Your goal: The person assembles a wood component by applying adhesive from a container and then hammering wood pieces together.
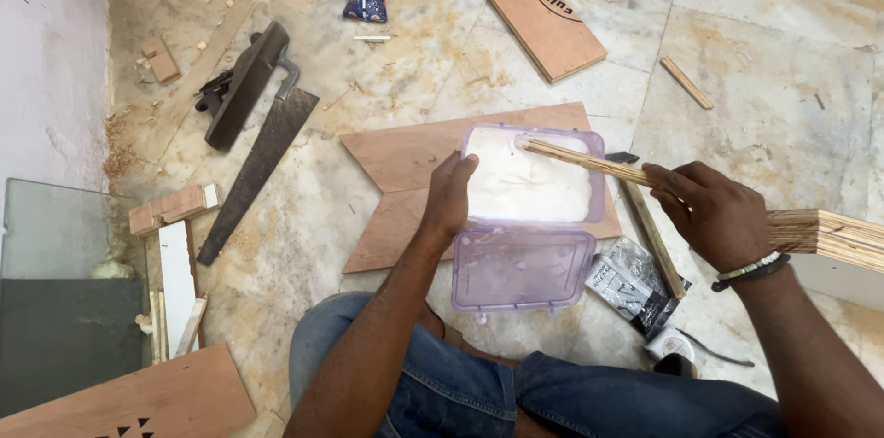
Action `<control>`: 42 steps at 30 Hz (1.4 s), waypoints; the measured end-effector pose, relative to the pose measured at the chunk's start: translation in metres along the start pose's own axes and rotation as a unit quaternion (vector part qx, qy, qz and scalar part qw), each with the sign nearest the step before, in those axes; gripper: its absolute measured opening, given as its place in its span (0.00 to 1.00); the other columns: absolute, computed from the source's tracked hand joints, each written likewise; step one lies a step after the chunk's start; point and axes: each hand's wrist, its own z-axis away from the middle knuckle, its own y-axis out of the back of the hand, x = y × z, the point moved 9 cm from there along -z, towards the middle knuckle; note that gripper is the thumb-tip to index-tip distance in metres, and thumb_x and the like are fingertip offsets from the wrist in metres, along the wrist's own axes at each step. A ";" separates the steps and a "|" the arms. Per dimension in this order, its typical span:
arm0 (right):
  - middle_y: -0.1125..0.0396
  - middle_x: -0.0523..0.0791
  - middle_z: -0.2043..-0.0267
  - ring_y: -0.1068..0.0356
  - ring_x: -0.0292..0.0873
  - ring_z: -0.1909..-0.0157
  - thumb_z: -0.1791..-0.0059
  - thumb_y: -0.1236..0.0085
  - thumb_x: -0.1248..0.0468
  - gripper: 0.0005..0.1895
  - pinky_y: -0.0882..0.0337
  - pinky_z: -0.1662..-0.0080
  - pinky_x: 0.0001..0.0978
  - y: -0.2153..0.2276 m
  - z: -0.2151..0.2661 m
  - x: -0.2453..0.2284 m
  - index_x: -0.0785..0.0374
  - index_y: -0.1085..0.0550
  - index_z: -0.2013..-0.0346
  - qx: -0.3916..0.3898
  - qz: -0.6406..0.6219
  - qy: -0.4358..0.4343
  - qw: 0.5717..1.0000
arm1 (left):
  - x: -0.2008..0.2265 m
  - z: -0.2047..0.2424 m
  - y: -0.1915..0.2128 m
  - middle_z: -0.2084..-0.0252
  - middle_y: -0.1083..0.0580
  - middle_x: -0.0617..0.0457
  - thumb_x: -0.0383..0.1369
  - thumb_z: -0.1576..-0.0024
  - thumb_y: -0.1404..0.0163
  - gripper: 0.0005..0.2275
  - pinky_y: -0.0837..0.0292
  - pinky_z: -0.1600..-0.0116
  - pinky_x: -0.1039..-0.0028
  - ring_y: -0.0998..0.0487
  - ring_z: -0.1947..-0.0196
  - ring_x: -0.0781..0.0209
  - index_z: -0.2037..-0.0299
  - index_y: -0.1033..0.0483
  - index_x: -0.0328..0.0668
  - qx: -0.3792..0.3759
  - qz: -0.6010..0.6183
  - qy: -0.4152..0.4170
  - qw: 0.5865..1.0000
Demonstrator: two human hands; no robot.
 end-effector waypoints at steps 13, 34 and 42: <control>0.29 0.39 0.62 0.27 0.43 0.71 0.50 0.43 0.54 0.18 0.25 0.67 0.37 -0.015 -0.001 -0.001 0.45 0.23 0.46 -0.048 -0.059 0.057 0.996 | 0.005 0.008 -0.002 0.64 0.25 0.53 0.39 0.37 0.56 0.16 0.31 0.55 0.71 0.28 0.63 0.65 0.57 0.24 0.30 -0.037 -0.049 0.018 0.998; 0.26 0.40 0.62 0.25 0.42 0.69 0.51 0.40 0.52 0.17 0.23 0.62 0.37 -0.033 0.004 0.017 0.48 0.21 0.48 -0.133 -0.118 -0.093 0.980 | -0.007 0.002 -0.008 0.71 0.30 0.54 0.40 0.35 0.56 0.17 0.33 0.60 0.70 0.31 0.68 0.65 0.64 0.26 0.31 0.017 -0.057 0.015 0.998; 0.26 0.45 0.63 0.28 0.40 0.66 0.50 0.38 0.58 0.19 0.27 0.61 0.34 -0.048 0.009 0.050 0.59 0.23 0.46 -0.106 -0.238 -0.102 0.960 | 0.007 -0.002 0.020 0.67 0.28 0.52 0.40 0.37 0.57 0.16 0.33 0.56 0.69 0.30 0.65 0.62 0.64 0.27 0.31 0.087 -0.067 -0.014 0.994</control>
